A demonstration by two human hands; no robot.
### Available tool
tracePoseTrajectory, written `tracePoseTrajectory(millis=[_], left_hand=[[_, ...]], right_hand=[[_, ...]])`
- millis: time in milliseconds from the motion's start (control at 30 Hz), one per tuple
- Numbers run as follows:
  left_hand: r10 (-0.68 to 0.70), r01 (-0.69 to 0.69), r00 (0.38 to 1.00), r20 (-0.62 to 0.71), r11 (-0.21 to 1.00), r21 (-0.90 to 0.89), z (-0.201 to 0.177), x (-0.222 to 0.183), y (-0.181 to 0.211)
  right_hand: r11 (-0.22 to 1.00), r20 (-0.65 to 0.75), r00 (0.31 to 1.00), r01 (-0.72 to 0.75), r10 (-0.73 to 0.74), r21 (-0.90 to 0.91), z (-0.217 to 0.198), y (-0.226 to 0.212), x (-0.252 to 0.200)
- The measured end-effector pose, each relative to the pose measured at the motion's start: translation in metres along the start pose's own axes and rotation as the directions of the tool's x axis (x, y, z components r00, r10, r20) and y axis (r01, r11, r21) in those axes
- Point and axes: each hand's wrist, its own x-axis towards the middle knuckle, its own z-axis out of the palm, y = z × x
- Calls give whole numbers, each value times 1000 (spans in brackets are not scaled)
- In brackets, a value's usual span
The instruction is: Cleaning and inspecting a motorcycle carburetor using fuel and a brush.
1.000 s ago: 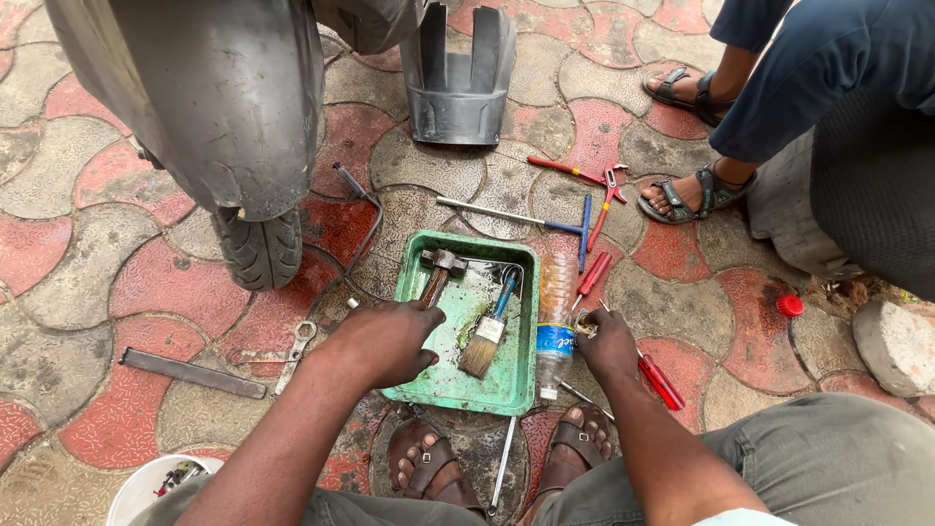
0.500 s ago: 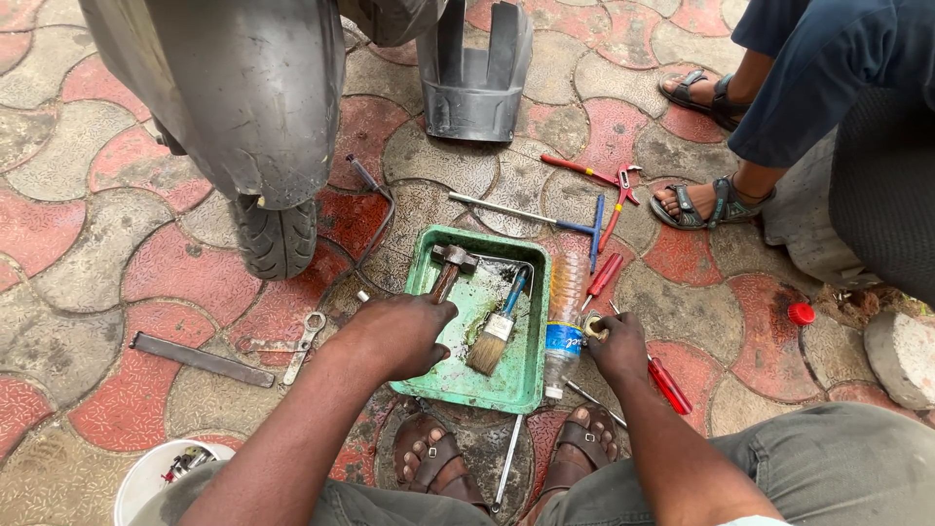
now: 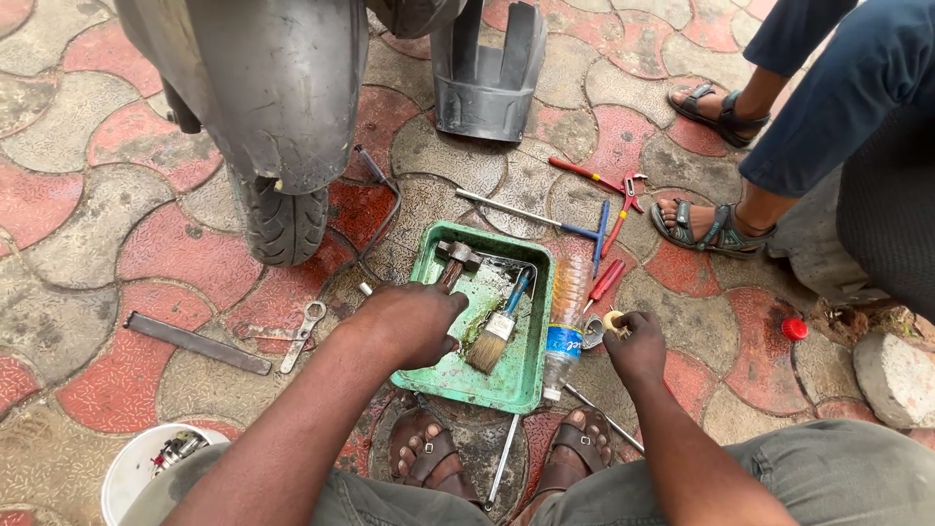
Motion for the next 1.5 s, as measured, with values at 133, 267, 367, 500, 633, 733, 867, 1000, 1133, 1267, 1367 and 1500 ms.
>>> tracePoseTrajectory(millis=[133, 267, 367, 500, 633, 733, 867, 1000, 1133, 1267, 1367, 1500], left_hand=[[-9, 9, 1000, 9, 1000, 1, -5, -3, 2], [-32, 31, 997, 63, 999, 20, -1, -4, 1], [-28, 27, 997, 76, 1000, 15, 1, -5, 1], [-23, 19, 996, 88, 999, 42, -8, -12, 4], [-27, 27, 996, 85, 1000, 5, 0, -5, 1], [-25, 25, 997, 75, 1000, 3, 3, -2, 0], [-21, 19, 997, 80, 1000, 20, 4, 2, -3], [-15, 14, 996, 91, 1000, 12, 6, 8, -4], [-11, 9, 996, 90, 1000, 15, 0, 6, -2], [-12, 10, 996, 93, 1000, 29, -2, 5, 2], [-34, 31, 992, 118, 999, 33, -8, 0, 7], [-62, 58, 990, 126, 998, 31, -5, -5, 6]], right_hand=[[997, 53, 999, -6, 10, -74, -14, -11, 6], [970, 77, 973, -207, 218, -131, -36, -12, 26], [942, 34, 945, -323, 327, -91, -34, 25, 51], [754, 131, 753, -655, 645, 47, -23, 54, 76], [748, 212, 734, -664, 645, 22, 6, 92, 92], [864, 178, 853, -502, 491, 21, 20, 97, 94], [949, 143, 948, -257, 284, -181, 30, 88, 93], [938, 157, 945, -246, 288, -243, 31, 81, 82], [956, 134, 958, -227, 253, -184, 21, 67, 72], [967, -26, 973, -231, 230, -108, 17, 51, 52], [984, -47, 983, -175, 176, 15, 31, 56, 32], [997, 69, 996, -56, 59, -46, 27, 24, 9]])
